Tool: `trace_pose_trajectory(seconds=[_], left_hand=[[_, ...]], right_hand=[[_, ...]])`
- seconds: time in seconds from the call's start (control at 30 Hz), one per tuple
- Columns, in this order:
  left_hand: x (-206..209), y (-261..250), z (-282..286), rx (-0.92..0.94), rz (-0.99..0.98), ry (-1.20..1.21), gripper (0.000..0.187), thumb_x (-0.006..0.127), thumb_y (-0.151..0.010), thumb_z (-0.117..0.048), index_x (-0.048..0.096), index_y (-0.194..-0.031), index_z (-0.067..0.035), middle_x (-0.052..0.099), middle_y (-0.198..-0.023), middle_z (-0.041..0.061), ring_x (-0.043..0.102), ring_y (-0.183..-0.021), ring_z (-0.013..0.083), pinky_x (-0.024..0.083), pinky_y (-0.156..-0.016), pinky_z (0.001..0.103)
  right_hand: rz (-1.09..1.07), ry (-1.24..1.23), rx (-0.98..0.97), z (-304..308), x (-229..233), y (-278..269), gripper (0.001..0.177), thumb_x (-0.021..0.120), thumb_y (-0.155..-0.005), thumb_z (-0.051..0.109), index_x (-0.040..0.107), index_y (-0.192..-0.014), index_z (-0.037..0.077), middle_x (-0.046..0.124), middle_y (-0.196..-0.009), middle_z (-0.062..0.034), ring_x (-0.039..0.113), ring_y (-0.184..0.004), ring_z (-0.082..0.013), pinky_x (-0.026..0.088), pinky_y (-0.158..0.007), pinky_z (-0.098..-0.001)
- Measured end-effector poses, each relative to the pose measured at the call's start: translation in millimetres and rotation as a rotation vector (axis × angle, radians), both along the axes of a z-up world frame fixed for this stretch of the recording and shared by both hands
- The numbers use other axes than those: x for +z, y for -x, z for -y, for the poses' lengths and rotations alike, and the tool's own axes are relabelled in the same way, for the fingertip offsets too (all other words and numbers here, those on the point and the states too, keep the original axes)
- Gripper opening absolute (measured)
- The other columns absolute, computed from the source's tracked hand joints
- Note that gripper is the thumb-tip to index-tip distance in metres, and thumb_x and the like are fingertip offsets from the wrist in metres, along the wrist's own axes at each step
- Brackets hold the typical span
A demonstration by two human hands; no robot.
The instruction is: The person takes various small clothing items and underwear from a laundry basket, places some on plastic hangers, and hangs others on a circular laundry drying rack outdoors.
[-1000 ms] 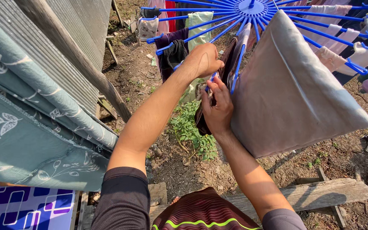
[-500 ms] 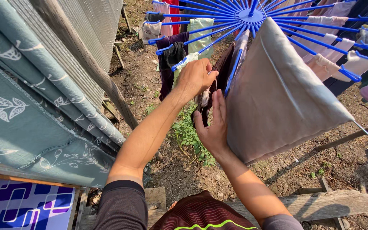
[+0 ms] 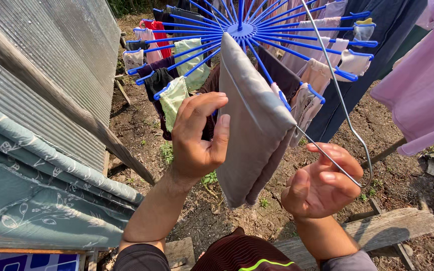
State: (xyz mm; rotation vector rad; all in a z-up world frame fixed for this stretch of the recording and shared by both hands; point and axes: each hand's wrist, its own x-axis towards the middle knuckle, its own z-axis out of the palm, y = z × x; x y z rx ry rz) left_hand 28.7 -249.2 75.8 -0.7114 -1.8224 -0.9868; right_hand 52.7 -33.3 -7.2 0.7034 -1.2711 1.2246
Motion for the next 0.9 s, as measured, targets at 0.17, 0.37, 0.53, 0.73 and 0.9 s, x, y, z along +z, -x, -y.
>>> trace_pose_trajectory(seconds=[0.17,0.37,0.53,0.73,0.9], left_hand=[[1,35,-16,0.174,-0.034,-0.028,0.041,0.057,-0.109,-0.017,0.048,-0.146,-0.002,0.042,-0.154,0.017,0.046,-0.146,0.0327,0.040,-0.122,0.046],[45,144,1,-0.289,0.596,-0.445,0.061,0.051,-0.103,-0.045,0.038,-0.155,-0.015,0.063,-0.136,0.012,0.066,-0.117,0.0209,0.053,-0.095,0.035],[29,144,-39,-0.278,0.433,-0.270,0.044,0.047,-0.110,-0.037,0.070,-0.125,-0.003,0.078,-0.104,0.007,0.071,-0.095,0.0120,0.055,-0.087,0.025],[14,138,-137,-0.401,0.332,-0.268,0.033,0.055,-0.112,-0.028,0.071,-0.117,0.001,0.073,-0.099,0.006,0.064,-0.090,0.0112,0.052,-0.082,0.027],[11,151,-222,-0.415,0.480,-0.177,0.031,0.060,-0.103,-0.029,0.070,-0.118,-0.003,0.076,-0.092,0.005,0.069,-0.082,0.0113,0.056,-0.076,0.026]], right_hand=[[0.075,-0.044,0.209,-21,57,-11,0.077,0.082,-0.102,0.032,0.030,-0.157,0.020,0.045,-0.151,-0.0088,0.052,-0.138,-0.0185,0.052,-0.117,-0.0387],[0.175,-0.315,0.039,-34,101,-24,0.038,0.052,-0.115,0.016,0.040,-0.145,-0.005,0.069,-0.118,-0.0251,0.074,-0.112,-0.0324,0.062,-0.101,-0.0420],[0.169,0.020,0.031,-77,109,-7,0.043,0.042,-0.129,0.027,0.051,-0.139,-0.013,0.068,-0.098,-0.0270,0.078,-0.088,-0.0285,0.067,-0.078,-0.0348],[0.190,0.140,-0.095,-244,88,53,0.043,0.040,-0.126,0.027,0.059,-0.124,-0.012,0.069,-0.094,-0.0236,0.076,-0.086,-0.0294,0.064,-0.078,-0.0361],[0.275,0.135,-0.094,-385,57,79,0.042,0.039,-0.123,0.023,0.064,-0.111,-0.008,0.069,-0.100,-0.0214,0.074,-0.094,-0.0315,0.062,-0.088,-0.0395]])
